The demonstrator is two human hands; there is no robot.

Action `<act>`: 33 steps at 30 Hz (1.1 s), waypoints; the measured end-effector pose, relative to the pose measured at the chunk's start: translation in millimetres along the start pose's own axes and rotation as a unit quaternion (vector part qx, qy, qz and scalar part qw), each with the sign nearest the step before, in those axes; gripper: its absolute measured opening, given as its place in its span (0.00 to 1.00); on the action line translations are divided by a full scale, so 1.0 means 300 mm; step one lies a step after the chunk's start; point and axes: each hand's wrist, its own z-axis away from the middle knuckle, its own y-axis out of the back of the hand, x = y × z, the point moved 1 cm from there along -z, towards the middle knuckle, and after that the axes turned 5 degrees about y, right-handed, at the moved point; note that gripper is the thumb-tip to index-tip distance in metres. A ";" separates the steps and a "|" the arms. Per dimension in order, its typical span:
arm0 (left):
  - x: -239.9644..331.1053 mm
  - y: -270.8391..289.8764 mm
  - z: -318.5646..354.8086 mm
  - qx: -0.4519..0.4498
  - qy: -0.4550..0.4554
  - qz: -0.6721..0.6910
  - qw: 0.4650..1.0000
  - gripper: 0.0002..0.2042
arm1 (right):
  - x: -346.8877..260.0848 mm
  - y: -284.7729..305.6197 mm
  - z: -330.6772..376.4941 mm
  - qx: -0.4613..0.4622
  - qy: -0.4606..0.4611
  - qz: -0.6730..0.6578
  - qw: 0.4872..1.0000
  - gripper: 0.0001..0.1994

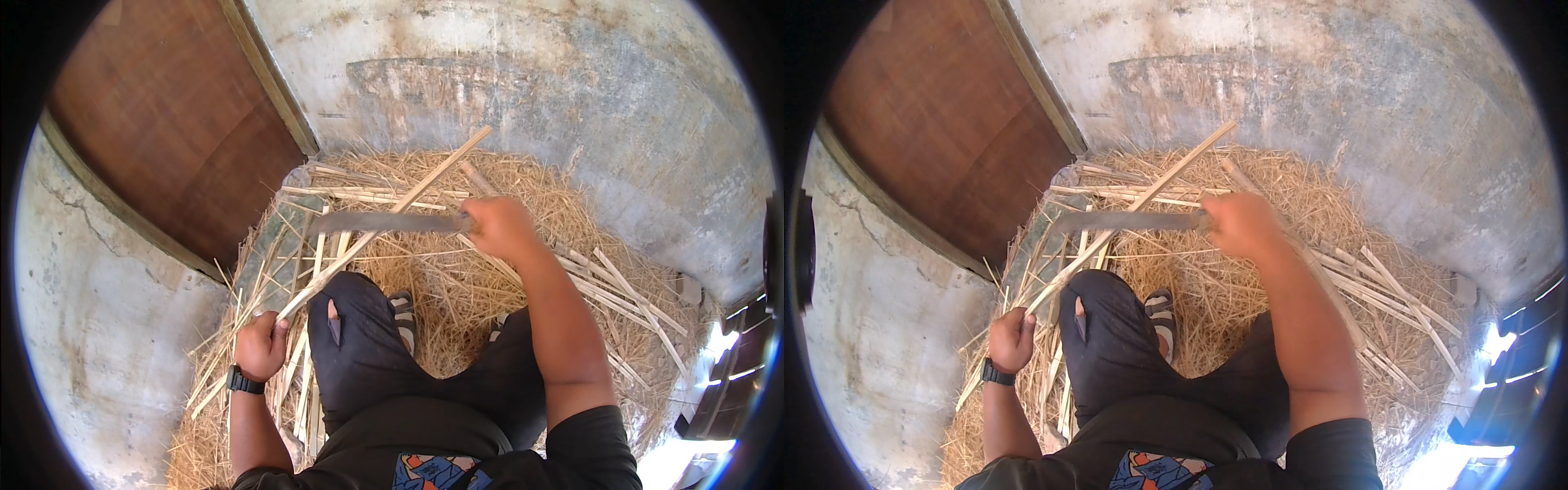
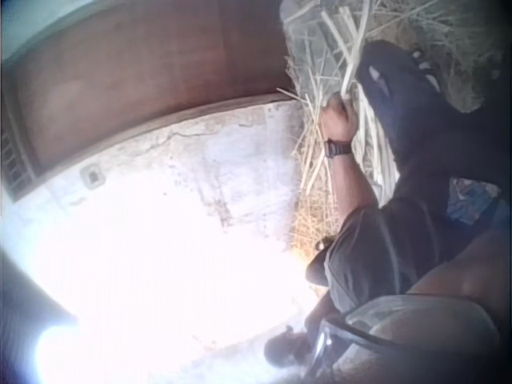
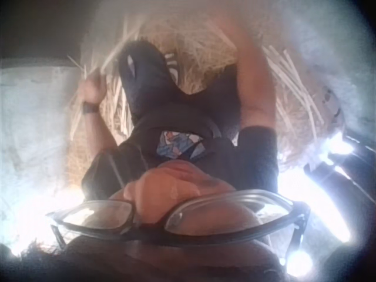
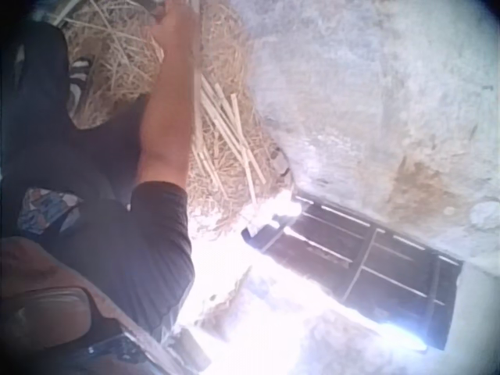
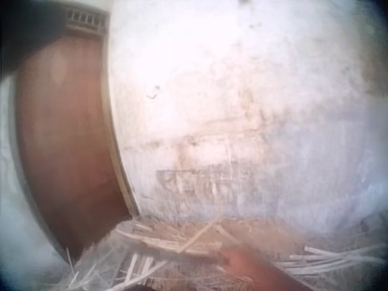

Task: The person sits on a hay-covered floor and uses a machete to split long bamboo poles into thin strips. They hold the bamboo with one hand and strike it with the machete in the other, repeatedly splitting the material into smaller pieces.

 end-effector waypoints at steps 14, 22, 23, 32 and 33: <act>0.092 -0.015 -0.044 0.024 -0.003 -0.014 1.000 0.11 | -0.082 -0.057 -0.005 -0.008 0.047 0.012 0.999 0.10; 0.122 -0.005 -0.068 0.120 -0.021 -0.074 0.990 0.09 | 0.019 0.062 -0.022 -0.005 -0.230 -0.077 0.970 0.08; 0.126 -0.008 -0.068 0.133 -0.021 -0.079 0.988 0.09 | 0.045 0.064 -0.009 0.021 -0.225 -0.043 0.973 0.08; 0.147 -0.034 -0.098 0.178 -0.030 -0.081 0.980 0.10 | -0.071 0.109 0.028 -0.051 -0.007 0.041 0.998 0.07; 0.149 -0.032 -0.099 0.181 -0.034 -0.081 0.979 0.10 | -0.082 0.109 0.031 -0.045 0.013 0.059 0.997 0.07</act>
